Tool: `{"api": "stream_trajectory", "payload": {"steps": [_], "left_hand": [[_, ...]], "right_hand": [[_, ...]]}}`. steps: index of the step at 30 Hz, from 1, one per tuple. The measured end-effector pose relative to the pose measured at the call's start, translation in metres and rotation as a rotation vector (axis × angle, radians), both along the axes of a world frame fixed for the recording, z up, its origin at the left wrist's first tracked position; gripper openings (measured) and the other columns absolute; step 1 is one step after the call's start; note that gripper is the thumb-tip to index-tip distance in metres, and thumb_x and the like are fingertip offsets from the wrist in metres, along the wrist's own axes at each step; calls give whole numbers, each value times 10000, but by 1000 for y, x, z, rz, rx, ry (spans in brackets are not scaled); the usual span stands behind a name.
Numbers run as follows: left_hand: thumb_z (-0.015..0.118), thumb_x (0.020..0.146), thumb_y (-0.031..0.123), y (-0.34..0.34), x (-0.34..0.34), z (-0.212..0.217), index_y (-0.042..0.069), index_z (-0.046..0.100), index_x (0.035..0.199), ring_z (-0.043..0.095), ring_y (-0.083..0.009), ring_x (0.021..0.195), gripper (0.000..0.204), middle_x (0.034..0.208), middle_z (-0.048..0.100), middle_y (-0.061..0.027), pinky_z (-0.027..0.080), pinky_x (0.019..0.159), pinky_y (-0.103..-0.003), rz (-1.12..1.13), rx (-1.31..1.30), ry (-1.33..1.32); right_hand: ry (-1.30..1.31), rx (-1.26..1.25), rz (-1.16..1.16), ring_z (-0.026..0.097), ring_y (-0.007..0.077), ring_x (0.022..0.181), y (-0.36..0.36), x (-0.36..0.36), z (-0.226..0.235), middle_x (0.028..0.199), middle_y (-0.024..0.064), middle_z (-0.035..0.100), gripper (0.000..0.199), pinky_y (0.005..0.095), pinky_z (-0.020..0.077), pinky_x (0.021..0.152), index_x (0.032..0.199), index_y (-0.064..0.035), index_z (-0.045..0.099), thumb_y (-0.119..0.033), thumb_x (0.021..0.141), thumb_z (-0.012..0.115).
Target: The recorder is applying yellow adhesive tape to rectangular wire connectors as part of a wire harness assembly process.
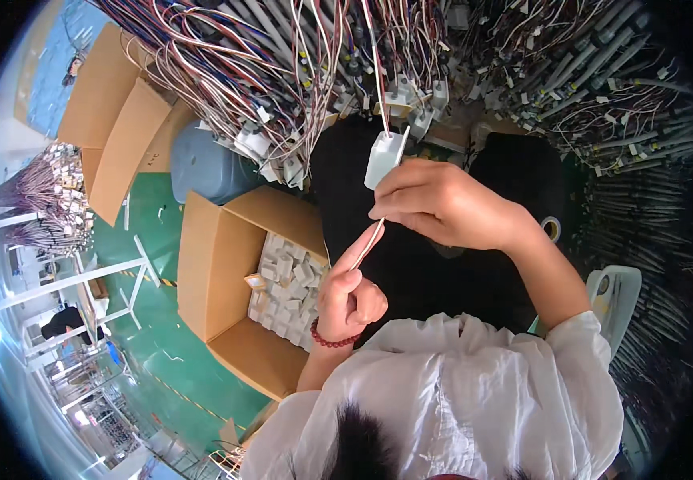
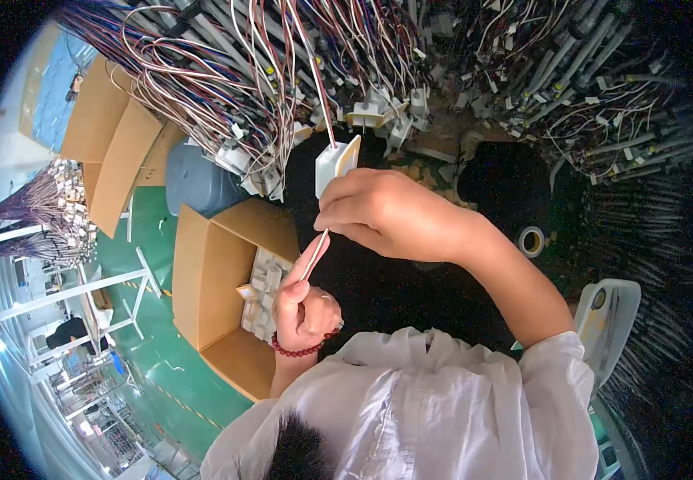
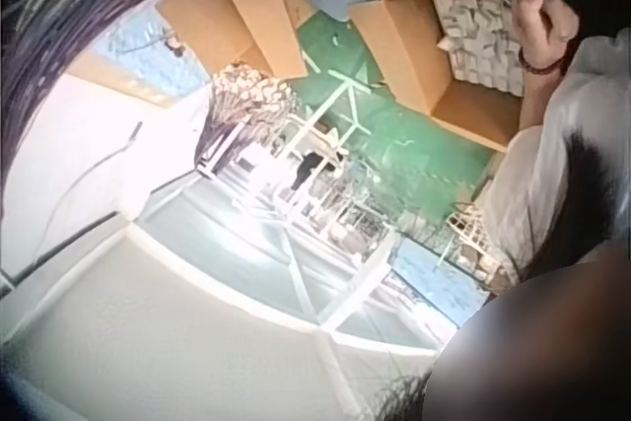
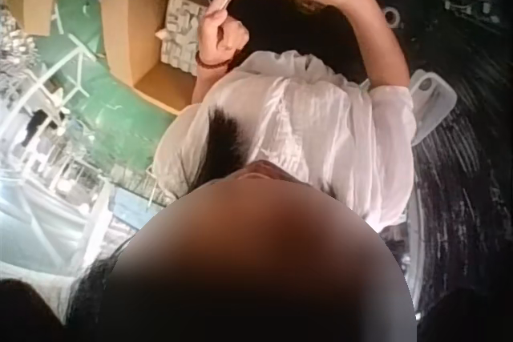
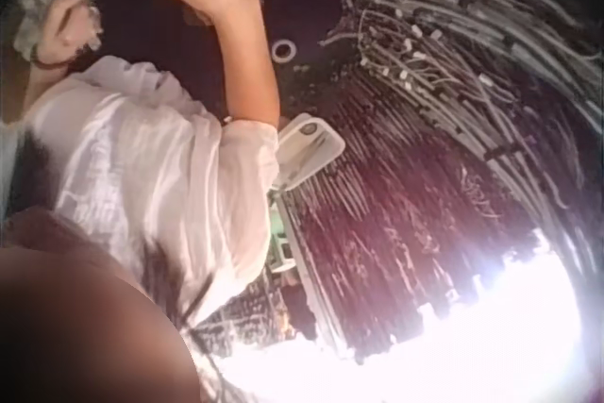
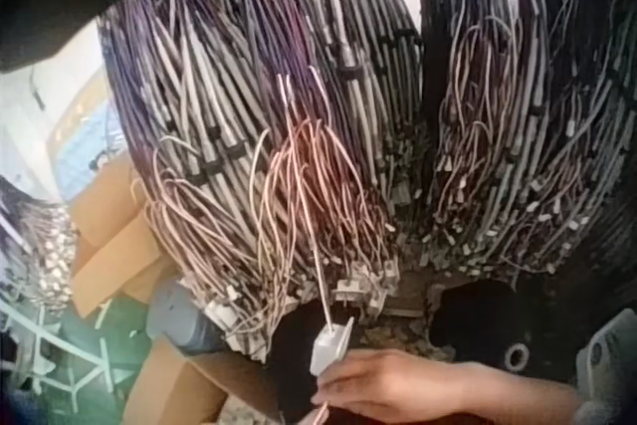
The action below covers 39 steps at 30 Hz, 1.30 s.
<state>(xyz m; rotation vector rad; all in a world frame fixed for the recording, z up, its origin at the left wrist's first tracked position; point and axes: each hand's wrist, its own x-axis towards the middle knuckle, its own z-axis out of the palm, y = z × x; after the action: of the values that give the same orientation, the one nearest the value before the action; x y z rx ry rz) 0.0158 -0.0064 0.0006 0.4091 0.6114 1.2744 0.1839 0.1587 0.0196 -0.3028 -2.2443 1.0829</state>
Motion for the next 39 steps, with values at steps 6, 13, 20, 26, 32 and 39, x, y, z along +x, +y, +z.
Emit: {"api": "stream_trajectory", "payload": {"steps": [6,13,20,26,32,39], "left_hand": [[304,964,186,2,0,-5,-59,168,1438,248,-90,314,550,404,334,-6,233,356,-241,-29,91,116],[285,944,144,0,1,-10,-115,167,1412,288,-108,292,548,392,367,-10,261,330,-259,-39,160,235],[292,950,158,2,1,-10,-110,173,1414,293,-105,293,549,390,375,-15,269,338,-254,-77,173,296],[334,959,187,14,1,-2,-36,326,1390,418,-89,476,485,576,488,-31,353,476,-225,-72,172,920],[610,843,29,45,-9,12,-13,601,1035,608,-224,922,196,1000,643,-125,460,840,-331,172,287,1497],[594,848,30,63,27,-9,-47,637,940,605,-164,731,128,820,667,-116,483,679,-295,196,102,1600]], "right_hand": [[-92,36,-38,586,278,865,-3,3,9,895,76,606,87,376,480,761,857,-44,635,-70,773,637],[-45,18,14,593,277,868,-3,9,9,923,82,611,143,374,482,768,873,-26,640,-41,735,675],[-57,92,-32,595,269,838,-5,11,9,908,74,605,138,371,490,726,858,-37,634,-41,727,678],[-158,256,-160,590,250,767,-9,13,5,846,64,595,122,366,495,650,800,-42,614,-56,686,656],[-251,456,-300,573,208,687,-21,12,-3,743,43,534,86,338,489,568,690,-69,575,-149,667,599],[-267,600,-568,543,178,688,-39,15,-14,693,22,511,130,306,442,525,562,-85,584,-203,605,620]]}}
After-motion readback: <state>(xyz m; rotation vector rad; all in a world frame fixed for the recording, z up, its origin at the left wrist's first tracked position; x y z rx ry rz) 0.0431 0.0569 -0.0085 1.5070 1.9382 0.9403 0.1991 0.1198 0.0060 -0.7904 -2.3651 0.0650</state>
